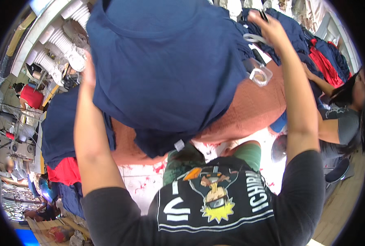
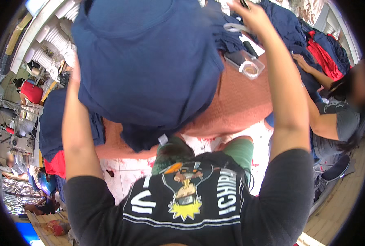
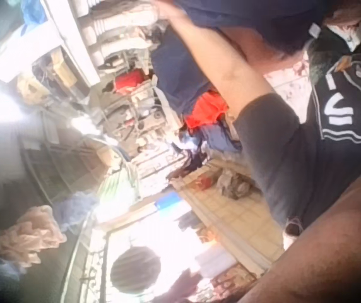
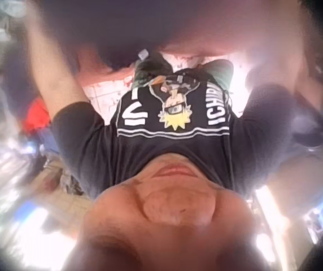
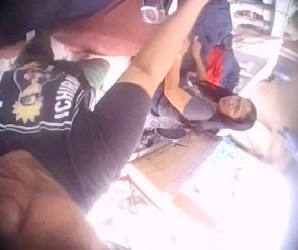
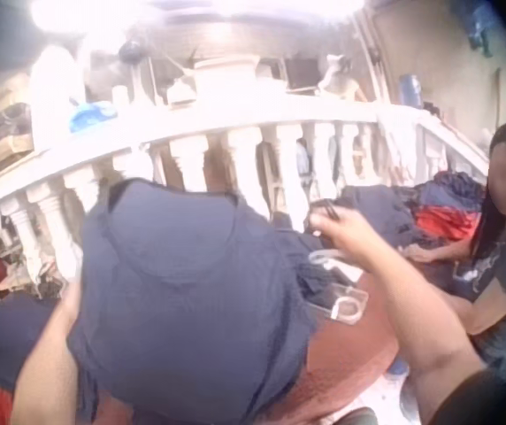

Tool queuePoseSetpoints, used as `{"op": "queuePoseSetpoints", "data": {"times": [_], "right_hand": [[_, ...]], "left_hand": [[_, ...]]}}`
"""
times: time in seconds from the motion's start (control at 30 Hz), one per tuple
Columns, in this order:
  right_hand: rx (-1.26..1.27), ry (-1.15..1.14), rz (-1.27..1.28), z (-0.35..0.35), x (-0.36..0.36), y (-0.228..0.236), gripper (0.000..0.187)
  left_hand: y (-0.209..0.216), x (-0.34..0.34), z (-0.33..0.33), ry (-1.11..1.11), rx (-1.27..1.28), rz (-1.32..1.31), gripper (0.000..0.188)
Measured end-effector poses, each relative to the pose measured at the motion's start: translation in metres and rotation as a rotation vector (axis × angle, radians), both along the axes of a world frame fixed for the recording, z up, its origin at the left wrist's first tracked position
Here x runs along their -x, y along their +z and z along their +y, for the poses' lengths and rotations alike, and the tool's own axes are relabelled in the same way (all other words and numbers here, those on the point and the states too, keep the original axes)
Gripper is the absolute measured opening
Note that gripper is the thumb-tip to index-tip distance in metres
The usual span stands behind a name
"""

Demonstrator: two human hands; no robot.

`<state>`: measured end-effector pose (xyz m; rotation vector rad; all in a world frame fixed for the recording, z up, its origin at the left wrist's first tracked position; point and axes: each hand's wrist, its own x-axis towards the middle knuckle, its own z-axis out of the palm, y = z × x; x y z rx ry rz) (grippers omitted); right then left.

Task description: The person uses small snips to trim loose threads from the seams and labels of several dark blue garments laid out on a table.

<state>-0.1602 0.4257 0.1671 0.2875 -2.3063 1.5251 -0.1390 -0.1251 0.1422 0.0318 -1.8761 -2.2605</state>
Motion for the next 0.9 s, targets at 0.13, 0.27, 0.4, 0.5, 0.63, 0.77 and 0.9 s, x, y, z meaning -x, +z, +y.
{"op": "queuePoseSetpoints", "data": {"times": [0.13,0.27,0.4,0.5,0.63,0.77,0.9], "right_hand": [[-0.004,-0.051,-0.306,0.02,-0.032,-0.087,0.046],[-0.091,0.059,-0.595,-0.01,-0.039,-0.17,0.052],[-0.358,0.102,-0.656,-0.062,-0.013,-0.223,0.06],[-0.382,0.103,-0.377,-0.109,-0.022,-0.234,0.054],[0.792,0.448,-0.861,-0.093,-0.031,-0.199,0.026],[0.799,0.515,-0.556,-0.047,-0.069,-0.109,0.02],[0.668,0.518,-0.193,-0.026,-0.075,-0.024,0.023]], "left_hand": [[-0.124,-0.059,0.038,-0.18,-0.378,-0.289,0.067],[-0.158,-0.11,0.027,-0.351,-0.397,-0.318,0.061],[-0.157,-0.112,0.038,-0.229,0.004,-0.492,0.041],[-0.133,-0.105,0.052,-0.192,0.095,-0.415,0.039],[-0.07,-0.104,0.044,0.05,-0.097,-0.088,0.037],[-0.007,-0.115,-0.007,0.049,-0.187,0.124,0.034],[0.07,-0.145,-0.001,-0.125,0.018,0.297,0.039]]}}
